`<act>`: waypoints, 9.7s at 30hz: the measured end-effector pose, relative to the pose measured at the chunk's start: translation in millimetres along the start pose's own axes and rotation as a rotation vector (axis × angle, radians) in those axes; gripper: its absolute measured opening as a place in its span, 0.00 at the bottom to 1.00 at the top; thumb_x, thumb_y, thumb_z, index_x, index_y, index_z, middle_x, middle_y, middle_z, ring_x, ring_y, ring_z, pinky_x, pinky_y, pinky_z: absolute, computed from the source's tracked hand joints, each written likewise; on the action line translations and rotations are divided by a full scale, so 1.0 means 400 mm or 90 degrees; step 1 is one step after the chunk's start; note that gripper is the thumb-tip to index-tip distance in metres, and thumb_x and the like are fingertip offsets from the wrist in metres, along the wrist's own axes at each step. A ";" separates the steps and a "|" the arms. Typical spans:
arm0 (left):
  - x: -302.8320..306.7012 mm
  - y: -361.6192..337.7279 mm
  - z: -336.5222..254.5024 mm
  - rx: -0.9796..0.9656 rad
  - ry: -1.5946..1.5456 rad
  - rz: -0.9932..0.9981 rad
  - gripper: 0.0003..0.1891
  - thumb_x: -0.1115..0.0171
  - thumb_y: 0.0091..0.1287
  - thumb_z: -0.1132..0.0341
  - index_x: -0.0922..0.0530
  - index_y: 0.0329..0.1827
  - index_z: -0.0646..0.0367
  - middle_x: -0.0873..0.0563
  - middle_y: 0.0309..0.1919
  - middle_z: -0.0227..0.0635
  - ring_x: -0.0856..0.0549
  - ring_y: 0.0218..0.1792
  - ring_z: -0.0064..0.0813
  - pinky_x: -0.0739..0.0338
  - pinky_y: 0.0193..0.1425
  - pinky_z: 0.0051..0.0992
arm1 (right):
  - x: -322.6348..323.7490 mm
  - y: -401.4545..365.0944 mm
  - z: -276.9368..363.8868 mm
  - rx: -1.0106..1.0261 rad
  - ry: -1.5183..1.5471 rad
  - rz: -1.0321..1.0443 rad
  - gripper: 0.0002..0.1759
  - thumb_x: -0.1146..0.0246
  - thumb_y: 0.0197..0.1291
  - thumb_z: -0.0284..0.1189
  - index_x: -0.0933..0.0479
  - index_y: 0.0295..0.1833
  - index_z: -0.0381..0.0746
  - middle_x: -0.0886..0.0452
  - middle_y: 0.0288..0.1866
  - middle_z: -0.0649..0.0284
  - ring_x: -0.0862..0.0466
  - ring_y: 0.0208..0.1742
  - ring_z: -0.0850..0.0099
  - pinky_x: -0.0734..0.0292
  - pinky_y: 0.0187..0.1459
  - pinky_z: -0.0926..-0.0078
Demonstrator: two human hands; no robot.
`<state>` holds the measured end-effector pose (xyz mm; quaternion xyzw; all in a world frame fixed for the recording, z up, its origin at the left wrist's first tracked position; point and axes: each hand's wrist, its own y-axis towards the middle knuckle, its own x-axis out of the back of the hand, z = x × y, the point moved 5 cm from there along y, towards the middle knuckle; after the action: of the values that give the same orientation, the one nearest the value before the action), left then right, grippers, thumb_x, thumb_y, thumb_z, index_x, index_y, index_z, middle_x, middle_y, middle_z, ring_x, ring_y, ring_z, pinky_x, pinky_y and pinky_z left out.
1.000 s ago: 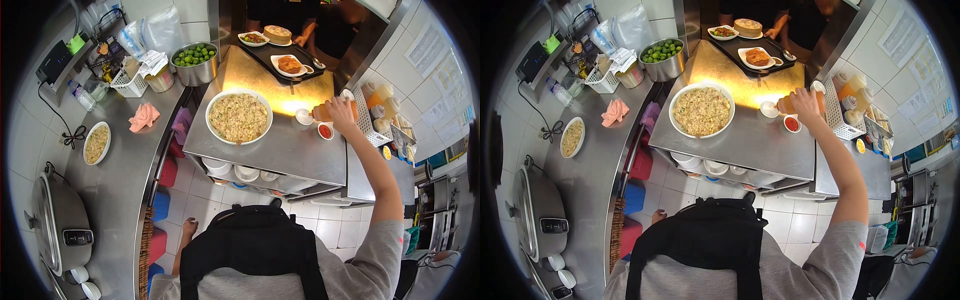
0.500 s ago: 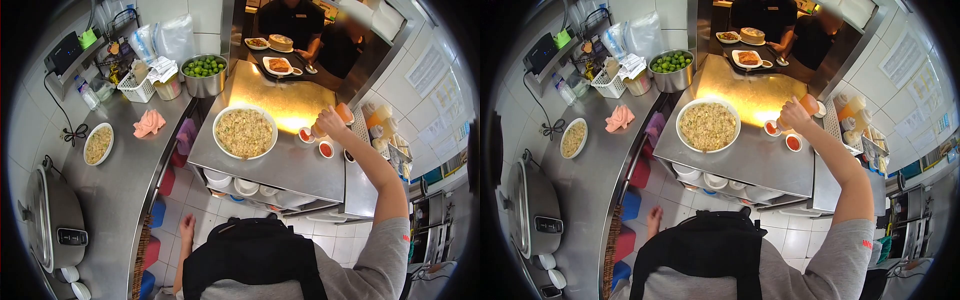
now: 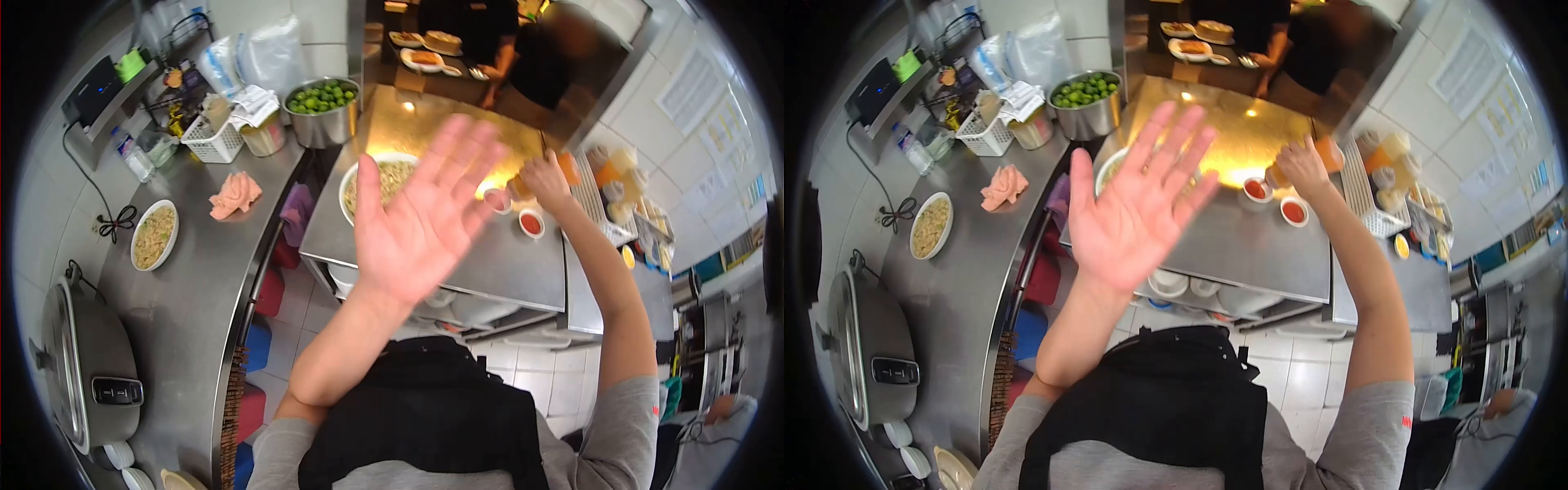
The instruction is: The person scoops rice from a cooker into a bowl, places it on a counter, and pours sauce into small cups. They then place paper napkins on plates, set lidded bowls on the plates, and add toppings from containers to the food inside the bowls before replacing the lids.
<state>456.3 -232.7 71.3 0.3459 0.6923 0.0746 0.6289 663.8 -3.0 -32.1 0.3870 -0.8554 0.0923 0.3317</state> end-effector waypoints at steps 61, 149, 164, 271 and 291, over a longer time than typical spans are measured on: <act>0.383 -0.139 0.195 0.344 0.561 -0.239 0.46 0.44 0.56 0.33 0.39 0.67 0.64 0.20 0.28 0.33 0.30 0.22 0.15 0.39 0.23 0.15 | -0.145 -0.286 -0.494 -0.537 1.007 -0.508 0.45 0.27 0.37 0.27 0.41 0.63 0.34 0.28 0.54 0.53 0.26 0.56 0.62 0.31 0.55 0.70; 0.386 -0.661 -0.825 0.028 1.246 -0.616 0.11 0.40 0.56 0.69 0.22 0.41 0.63 0.18 0.40 0.43 0.20 0.44 0.41 0.26 0.46 0.33 | 0.295 0.630 0.247 -0.383 1.569 -0.272 0.36 0.48 0.62 0.53 0.39 0.67 0.40 0.31 0.63 0.61 0.31 0.62 0.67 0.34 0.59 0.69; 0.149 -0.910 -0.828 -0.227 1.155 -0.952 0.17 0.42 0.63 0.69 0.27 0.56 0.57 0.27 0.57 0.41 0.22 0.53 0.37 0.24 0.51 0.31 | 0.696 1.094 1.087 0.192 0.519 -0.142 0.17 0.52 0.63 0.37 0.32 0.56 0.46 0.21 0.48 0.63 0.20 0.47 0.62 0.26 0.44 0.57; -0.511 -2.090 -0.121 -1.111 0.374 -1.580 0.19 0.54 0.65 0.57 0.34 0.57 0.50 0.26 0.51 0.38 0.23 0.50 0.35 0.21 0.42 0.36 | 1.288 0.596 1.581 0.686 0.739 -0.490 0.26 0.38 0.45 0.29 0.30 0.54 0.36 0.35 0.62 0.45 0.36 0.63 0.49 0.40 0.62 0.54; -0.185 -1.561 -0.324 -0.627 0.760 -1.426 0.19 0.55 0.67 0.66 0.32 0.58 0.64 0.21 0.42 0.39 0.22 0.41 0.26 0.24 0.38 0.24 | 0.896 0.389 1.179 0.314 1.155 -0.186 0.20 0.41 0.52 0.21 0.30 0.54 0.38 0.39 0.66 0.49 0.36 0.65 0.51 0.36 0.62 0.63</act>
<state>94.2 -700.3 -178.7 -0.7398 0.6655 -0.0972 0.0161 145.2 -307.7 -147.5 0.3301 -0.1716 0.4928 0.7866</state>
